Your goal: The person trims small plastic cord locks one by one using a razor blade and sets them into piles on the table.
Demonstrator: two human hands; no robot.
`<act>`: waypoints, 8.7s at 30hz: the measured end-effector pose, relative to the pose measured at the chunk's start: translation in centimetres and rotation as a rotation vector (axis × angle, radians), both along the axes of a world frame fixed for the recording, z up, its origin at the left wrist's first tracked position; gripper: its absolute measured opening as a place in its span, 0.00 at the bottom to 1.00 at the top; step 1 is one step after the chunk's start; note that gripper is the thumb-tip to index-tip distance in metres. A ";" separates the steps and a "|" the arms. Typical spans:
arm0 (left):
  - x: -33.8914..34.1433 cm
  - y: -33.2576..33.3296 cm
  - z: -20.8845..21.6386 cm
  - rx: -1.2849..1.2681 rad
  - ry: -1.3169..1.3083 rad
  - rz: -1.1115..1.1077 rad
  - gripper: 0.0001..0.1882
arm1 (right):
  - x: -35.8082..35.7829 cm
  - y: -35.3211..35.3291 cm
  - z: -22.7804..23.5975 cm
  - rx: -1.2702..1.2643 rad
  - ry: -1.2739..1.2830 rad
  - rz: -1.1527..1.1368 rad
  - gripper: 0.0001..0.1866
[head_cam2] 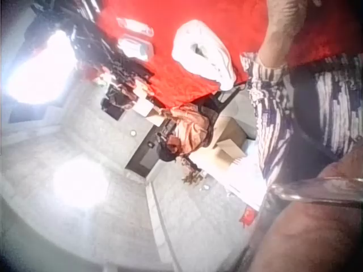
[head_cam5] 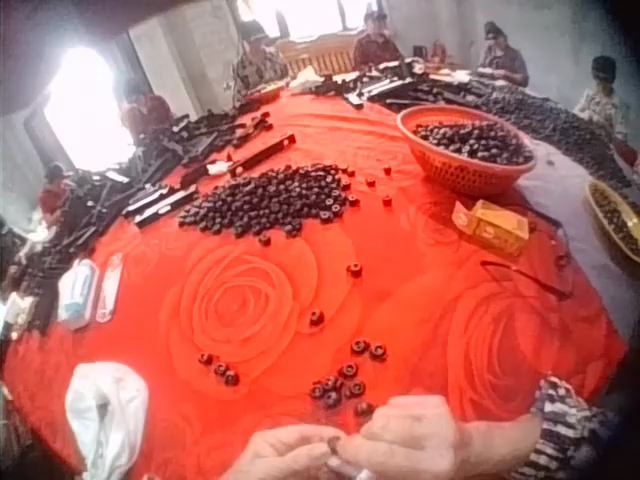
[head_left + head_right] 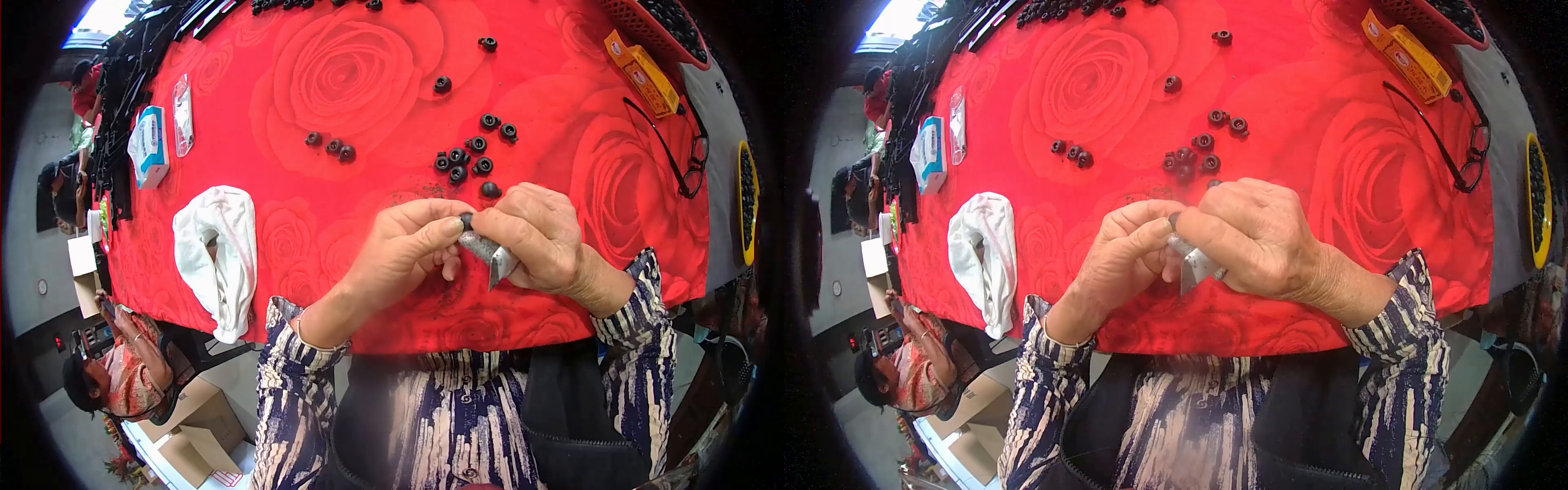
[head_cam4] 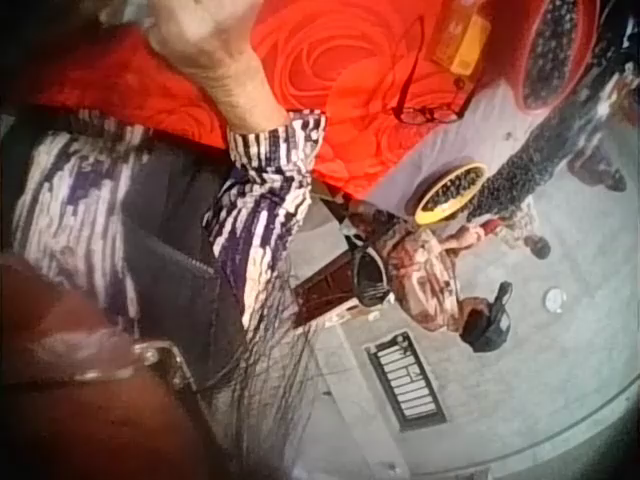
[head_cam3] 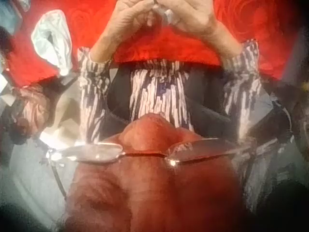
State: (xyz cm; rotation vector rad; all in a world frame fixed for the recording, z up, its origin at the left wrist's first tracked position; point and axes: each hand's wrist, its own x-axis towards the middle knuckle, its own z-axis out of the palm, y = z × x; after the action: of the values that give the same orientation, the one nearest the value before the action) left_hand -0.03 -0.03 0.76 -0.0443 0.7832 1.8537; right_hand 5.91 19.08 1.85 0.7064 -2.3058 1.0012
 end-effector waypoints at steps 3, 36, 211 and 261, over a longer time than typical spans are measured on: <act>-0.2 -0.1 -0.1 -0.010 0.042 0.031 0.13 | -0.1 0.6 0.5 0.040 -0.117 0.052 0.20; -0.2 -0.1 0.2 -0.072 0.162 0.017 0.13 | -1.0 1.2 0.1 -0.164 -0.435 0.050 0.14; -0.7 -0.5 0.6 -0.078 0.268 0.047 0.12 | -0.4 0.5 0.1 -0.131 -0.405 -0.044 0.20; -1.2 -0.5 -0.1 -0.017 0.082 0.071 0.09 | -0.7 0.6 0.4 -0.160 -0.314 0.002 0.19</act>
State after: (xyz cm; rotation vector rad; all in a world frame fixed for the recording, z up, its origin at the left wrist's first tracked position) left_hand -1.22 -0.56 0.64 -0.0073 0.8637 1.9257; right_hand 5.22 19.67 2.20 0.5164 -2.4490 1.3633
